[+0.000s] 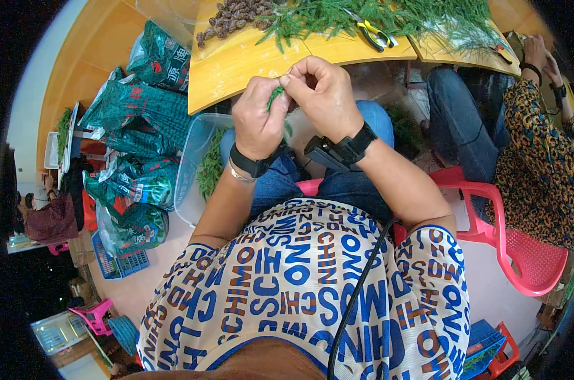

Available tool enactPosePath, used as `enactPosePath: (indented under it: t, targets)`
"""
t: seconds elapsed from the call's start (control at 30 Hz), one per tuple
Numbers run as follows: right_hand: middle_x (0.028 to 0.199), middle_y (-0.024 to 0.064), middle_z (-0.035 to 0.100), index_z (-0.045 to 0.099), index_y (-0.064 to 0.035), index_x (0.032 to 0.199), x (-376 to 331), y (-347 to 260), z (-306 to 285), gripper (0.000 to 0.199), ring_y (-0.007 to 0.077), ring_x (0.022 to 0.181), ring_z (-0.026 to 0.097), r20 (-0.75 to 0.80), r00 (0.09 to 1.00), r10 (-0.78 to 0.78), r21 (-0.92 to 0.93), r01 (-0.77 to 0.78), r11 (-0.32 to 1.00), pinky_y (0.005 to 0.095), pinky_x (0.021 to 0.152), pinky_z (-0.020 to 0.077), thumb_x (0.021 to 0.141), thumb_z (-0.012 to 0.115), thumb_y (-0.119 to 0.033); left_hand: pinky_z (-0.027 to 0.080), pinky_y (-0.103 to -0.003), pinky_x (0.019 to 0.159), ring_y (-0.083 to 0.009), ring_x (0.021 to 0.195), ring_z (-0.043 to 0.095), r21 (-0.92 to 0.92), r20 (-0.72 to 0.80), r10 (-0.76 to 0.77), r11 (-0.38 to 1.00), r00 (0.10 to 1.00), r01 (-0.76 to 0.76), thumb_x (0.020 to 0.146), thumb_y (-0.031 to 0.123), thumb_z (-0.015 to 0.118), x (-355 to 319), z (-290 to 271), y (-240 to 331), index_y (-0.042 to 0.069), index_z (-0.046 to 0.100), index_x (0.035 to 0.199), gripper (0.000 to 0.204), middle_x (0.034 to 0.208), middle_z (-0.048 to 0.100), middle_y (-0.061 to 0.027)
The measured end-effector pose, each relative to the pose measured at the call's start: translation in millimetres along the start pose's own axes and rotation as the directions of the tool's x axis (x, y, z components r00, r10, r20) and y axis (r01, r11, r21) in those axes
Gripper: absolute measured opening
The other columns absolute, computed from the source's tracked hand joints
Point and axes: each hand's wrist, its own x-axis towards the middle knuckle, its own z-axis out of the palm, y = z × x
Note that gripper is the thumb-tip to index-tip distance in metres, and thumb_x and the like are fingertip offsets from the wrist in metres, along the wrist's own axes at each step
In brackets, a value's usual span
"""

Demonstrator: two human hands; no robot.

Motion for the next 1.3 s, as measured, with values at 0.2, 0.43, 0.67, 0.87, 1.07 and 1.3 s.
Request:
enactPosePath:
  t: [0.2,0.43,0.67,0.87,1.07,1.3]
  targets:
    - [0.084,-0.0025,0.063,0.065,-0.0016,0.097,10.7,-5.5,-13.2,0.014,0.0032,0.073,0.053,0.044,0.999,-0.014,0.118,0.009,0.993,0.0202,0.067,0.0436,0.09,0.065,-0.013,0.046,-0.028,0.057,-0.0129,0.059,0.058,-0.535,0.125,-0.434,0.728,0.892,0.429,0.087,0.01,0.059,-4.0,-0.4,-7.0,-0.001,0.06,0.087,0.012,0.067,0.061,-0.0071]
    - [0.086,-0.0004,0.064,0.066,-0.0007,0.102,42.2,8.3,-99.4,0.021,0.0079,0.08,0.058,-0.152,0.973,-0.173,-0.329,0.115,0.937,0.0228,0.073,0.0468,0.09,0.065,-0.018,0.046,-0.027,0.057,-0.0121,0.06,0.058,-0.575,0.16,-0.405,0.703,0.9,0.418,0.088,0.011,0.057,-3.3,-6.6,-15.9,-0.002,0.061,0.086,0.014,0.067,0.061,-0.0057]
    - [0.102,0.0156,0.064,0.066,-0.0045,0.102,66.6,49.7,-176.4,0.033,0.0246,0.093,0.063,-0.207,0.922,-0.326,-0.94,-0.096,0.327,0.036,0.082,0.0493,0.084,0.068,-0.032,0.046,-0.03,0.057,-0.0166,0.059,0.059,-0.43,0.182,-0.331,0.82,0.926,0.378,0.086,0.011,0.058,1.7,-10.5,-15.6,-0.002,0.06,0.083,0.014,0.067,0.06,-0.0093]
    - [0.11,0.0191,0.06,0.066,-0.0055,0.102,99.4,76.5,-163.4,0.04,0.035,0.103,0.058,-0.083,0.975,-0.205,-0.994,-0.066,0.088,0.0446,0.086,0.0479,0.082,0.066,-0.04,0.046,-0.033,0.057,-0.0223,0.059,0.06,-0.363,0.206,-0.318,0.854,0.926,0.374,0.084,0.012,0.058,-0.7,-13.1,-18.9,-0.002,0.061,0.084,0.014,0.068,0.061,-0.0127]
    - [0.115,0.0197,0.059,0.066,-0.003,0.102,136.5,92.8,-169.7,0.05,0.0392,0.11,0.053,-0.172,0.984,-0.036,-0.98,-0.175,-0.095,0.0466,0.089,0.0479,0.08,0.063,-0.047,0.046,-0.034,0.059,-0.0248,0.061,0.061,-0.369,0.193,-0.344,0.842,0.919,0.393,0.084,0.013,0.058,0.6,-17.2,-20.9,-0.001,0.061,0.084,0.014,0.07,0.061,-0.0137]
    - [0.108,0.0204,0.062,0.068,-0.0016,0.096,140.5,90.6,-179.9,0.045,0.0381,0.102,0.059,-0.179,0.978,-0.108,-0.981,-0.186,-0.055,0.0456,0.088,0.0495,0.082,0.059,-0.043,0.046,-0.038,0.063,-0.0318,0.069,0.06,-0.346,0.137,-0.367,0.853,0.92,0.391,0.084,0.017,0.058,2.5,-20.1,-32.1,-0.001,0.061,0.084,0.018,0.074,0.061,-0.0165]
